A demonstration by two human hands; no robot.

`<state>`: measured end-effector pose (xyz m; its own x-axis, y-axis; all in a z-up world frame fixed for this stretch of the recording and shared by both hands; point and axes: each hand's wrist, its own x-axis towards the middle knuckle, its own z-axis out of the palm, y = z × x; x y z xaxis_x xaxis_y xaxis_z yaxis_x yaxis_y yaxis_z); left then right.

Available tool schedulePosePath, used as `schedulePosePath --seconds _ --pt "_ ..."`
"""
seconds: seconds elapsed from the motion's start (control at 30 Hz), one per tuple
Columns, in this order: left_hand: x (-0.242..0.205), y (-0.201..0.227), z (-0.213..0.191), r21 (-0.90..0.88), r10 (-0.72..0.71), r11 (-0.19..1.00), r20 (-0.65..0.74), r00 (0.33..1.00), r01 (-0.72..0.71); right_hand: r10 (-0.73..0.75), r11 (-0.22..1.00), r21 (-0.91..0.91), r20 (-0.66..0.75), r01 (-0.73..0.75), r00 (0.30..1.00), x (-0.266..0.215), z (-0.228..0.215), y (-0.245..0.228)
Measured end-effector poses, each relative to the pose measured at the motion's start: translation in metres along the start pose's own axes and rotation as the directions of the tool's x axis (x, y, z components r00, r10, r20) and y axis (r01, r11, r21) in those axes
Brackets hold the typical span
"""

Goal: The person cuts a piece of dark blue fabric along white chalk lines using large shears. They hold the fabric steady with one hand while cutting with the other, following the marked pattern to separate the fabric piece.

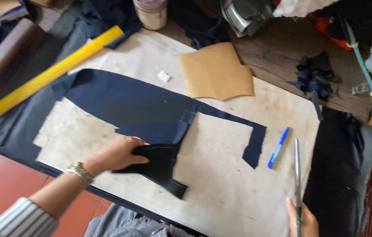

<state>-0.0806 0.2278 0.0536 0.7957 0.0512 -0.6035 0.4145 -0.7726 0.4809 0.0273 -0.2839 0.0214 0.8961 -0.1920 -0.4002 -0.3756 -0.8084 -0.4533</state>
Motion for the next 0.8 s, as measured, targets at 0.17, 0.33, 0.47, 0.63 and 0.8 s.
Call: schedulePosePath --seconds 0.17,0.33,0.47,0.63,0.8 --pt "-0.004 -0.046 -0.036 0.298 -0.062 0.943 -0.274 0.96 0.146 0.058 0.99 -0.123 -0.079 -0.067 0.995 0.005 0.008 0.003" --pt "0.025 -0.044 -0.023 0.147 0.098 0.988 -0.421 0.902 -0.038 0.082 0.989 -0.117 -0.061 -0.089 0.995 -0.01 0.007 -0.01" --pt "0.051 -0.028 -0.012 0.258 0.14 0.966 -0.427 0.893 -0.028 0.091 0.985 -0.144 -0.063 -0.099 0.994 -0.021 0.006 -0.024" --pt "0.048 0.047 -0.011 -0.047 0.152 0.984 -0.27 0.951 -0.171 0.078 0.992 -0.093 -0.101 -0.087 0.992 -0.018 0.009 -0.016" --pt "0.03 0.1 0.002 -0.284 0.504 0.835 0.052 0.862 -0.471 0.109 0.984 -0.126 -0.115 -0.123 0.987 -0.018 0.013 -0.018"
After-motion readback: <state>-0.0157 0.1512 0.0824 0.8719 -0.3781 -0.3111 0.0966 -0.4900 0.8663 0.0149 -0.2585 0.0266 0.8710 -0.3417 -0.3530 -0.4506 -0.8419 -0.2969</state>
